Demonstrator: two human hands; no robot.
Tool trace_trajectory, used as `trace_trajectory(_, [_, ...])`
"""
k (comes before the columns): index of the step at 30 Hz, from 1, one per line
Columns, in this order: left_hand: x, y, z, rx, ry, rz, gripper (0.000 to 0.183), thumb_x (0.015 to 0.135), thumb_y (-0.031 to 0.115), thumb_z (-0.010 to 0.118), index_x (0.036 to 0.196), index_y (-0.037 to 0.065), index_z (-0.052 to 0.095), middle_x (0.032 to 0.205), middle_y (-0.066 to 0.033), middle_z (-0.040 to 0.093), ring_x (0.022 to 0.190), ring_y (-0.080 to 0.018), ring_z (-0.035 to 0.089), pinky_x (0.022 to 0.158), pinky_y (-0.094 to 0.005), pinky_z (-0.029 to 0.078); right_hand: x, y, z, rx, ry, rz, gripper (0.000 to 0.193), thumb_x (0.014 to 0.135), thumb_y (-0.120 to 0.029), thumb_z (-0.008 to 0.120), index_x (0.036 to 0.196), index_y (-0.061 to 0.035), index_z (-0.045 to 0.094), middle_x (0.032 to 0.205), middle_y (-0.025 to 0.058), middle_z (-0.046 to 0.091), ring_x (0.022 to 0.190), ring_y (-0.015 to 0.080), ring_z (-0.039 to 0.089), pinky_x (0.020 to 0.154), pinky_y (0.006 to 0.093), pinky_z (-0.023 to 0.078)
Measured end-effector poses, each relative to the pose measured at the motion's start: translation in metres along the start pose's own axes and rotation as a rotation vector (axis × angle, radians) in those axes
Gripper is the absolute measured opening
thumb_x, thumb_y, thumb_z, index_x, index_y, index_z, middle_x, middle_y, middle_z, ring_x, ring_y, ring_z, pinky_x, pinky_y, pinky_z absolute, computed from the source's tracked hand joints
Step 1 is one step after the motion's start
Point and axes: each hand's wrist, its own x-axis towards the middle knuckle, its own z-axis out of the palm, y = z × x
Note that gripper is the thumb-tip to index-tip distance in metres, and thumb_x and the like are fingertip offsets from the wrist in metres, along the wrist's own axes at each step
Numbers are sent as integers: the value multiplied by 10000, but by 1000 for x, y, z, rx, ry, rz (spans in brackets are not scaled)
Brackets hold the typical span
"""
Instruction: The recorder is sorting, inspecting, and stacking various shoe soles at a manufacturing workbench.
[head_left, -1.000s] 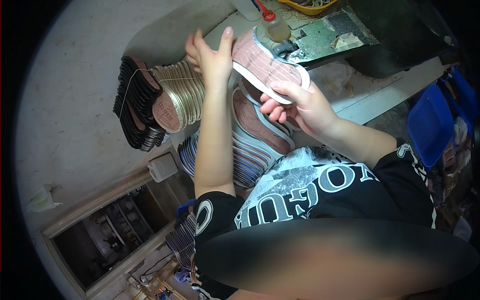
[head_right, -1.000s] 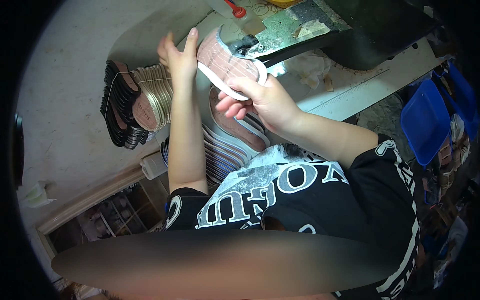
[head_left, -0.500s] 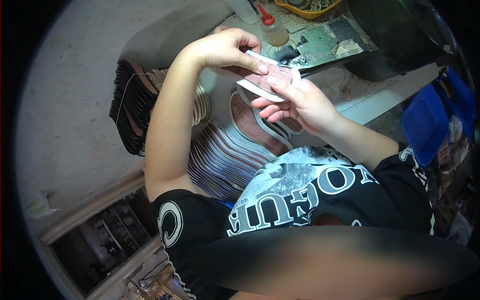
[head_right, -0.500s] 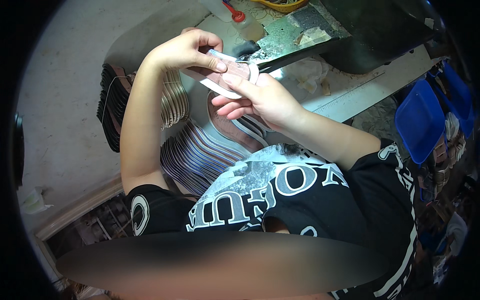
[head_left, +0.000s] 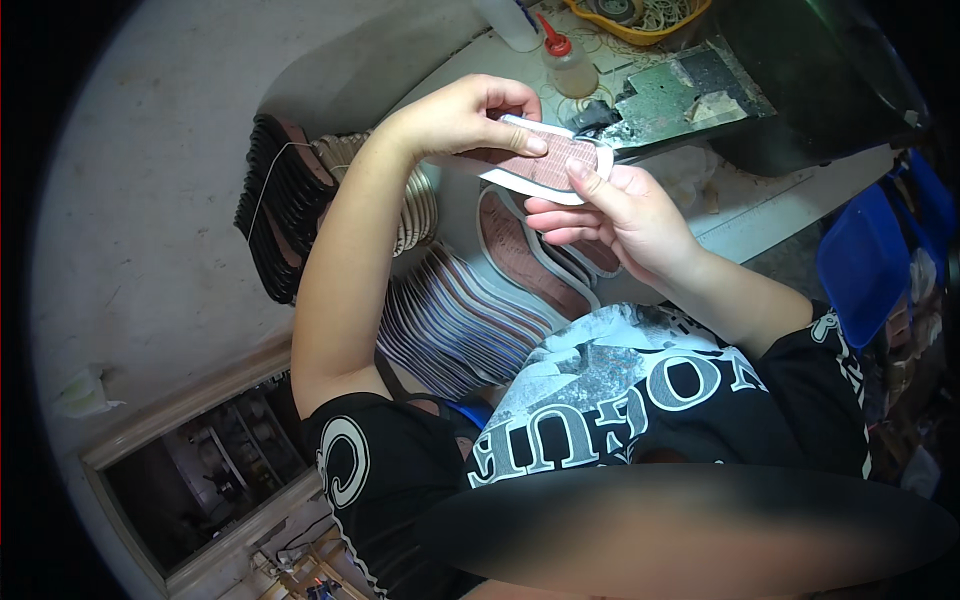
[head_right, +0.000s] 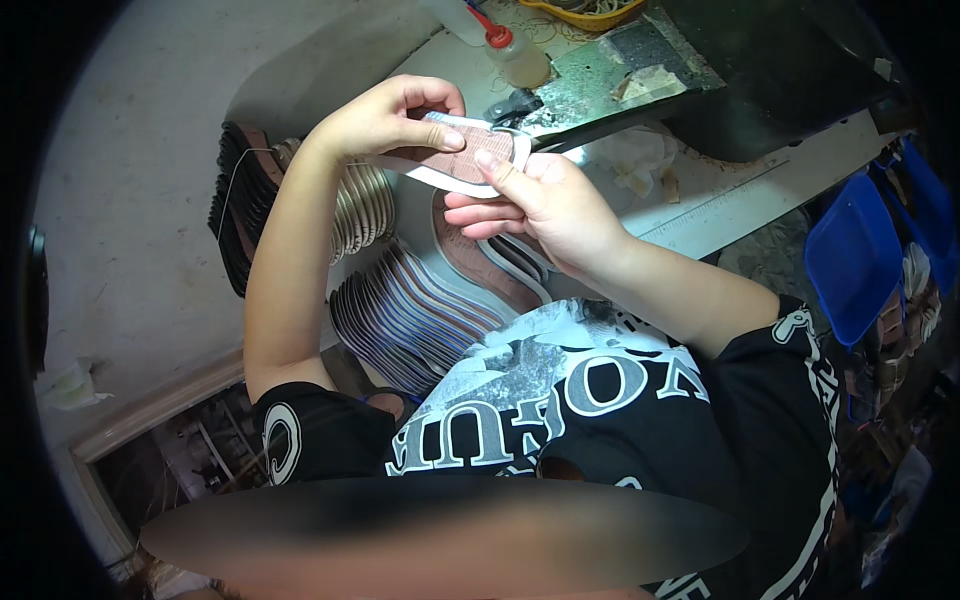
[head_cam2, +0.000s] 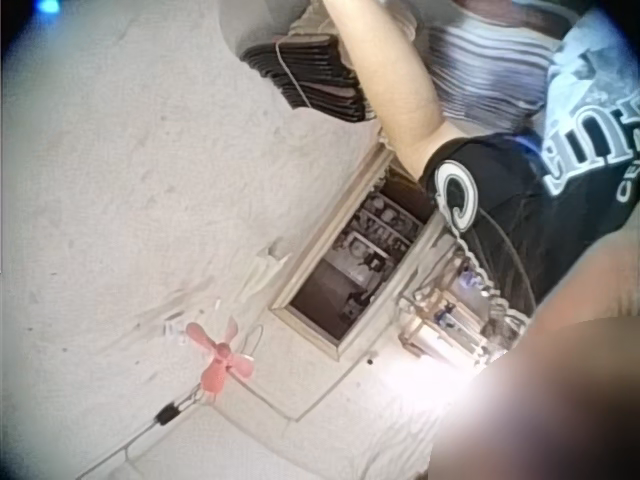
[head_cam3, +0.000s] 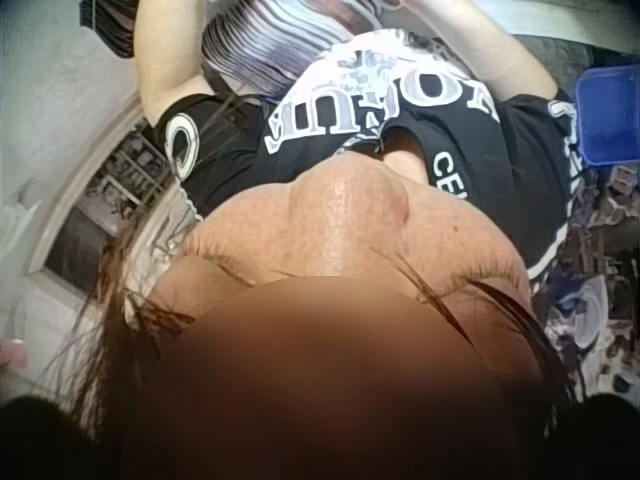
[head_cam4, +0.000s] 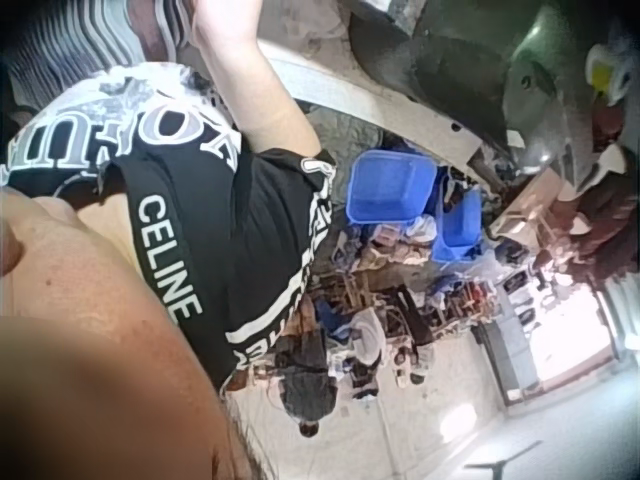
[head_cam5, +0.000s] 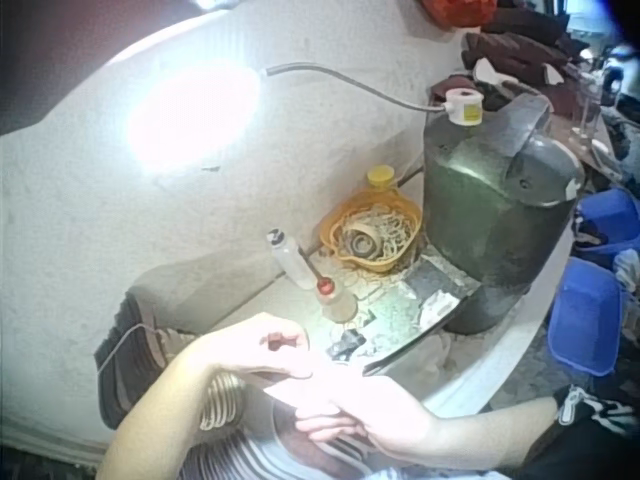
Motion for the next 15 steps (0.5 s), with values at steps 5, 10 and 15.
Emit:
trace_trajectory(5, [-7, -6, 6, -74, 0, -37, 238, 849, 240, 711, 905, 46, 585, 742, 43, 550, 666, -35, 477, 561, -201, 393, 0, -7, 2, 54, 10, 18, 430, 998, -296, 465, 1173, 92, 523, 1045, 230, 639, 919, 245, 680, 776, 315, 581])
trace_trajectory(10, [-17, -8, 14, -22, 91, -87, 271, 881, 297, 674, 921, 47, 580, 740, 41, 546, 671, -37, 480, 574, -204, 403, 2, -14, 4, 9, 76, 98, 439, 994, -326, 468, 1120, 86, 554, 979, 217, 662, 848, 236, 699, 711, 298, 597])
trace_trajectory(15, [-23, -9, 29, -11, 163, -96, 283, 901, 311, 647, 940, 35, 595, 725, 50, 545, 657, -37, 482, 577, -208, 412, 4, -17, 1, -32, 70, 109, 441, 988, -334, 481, 1098, 84, 566, 970, 210, 669, 831, 221, 702, 684, 272, 596])
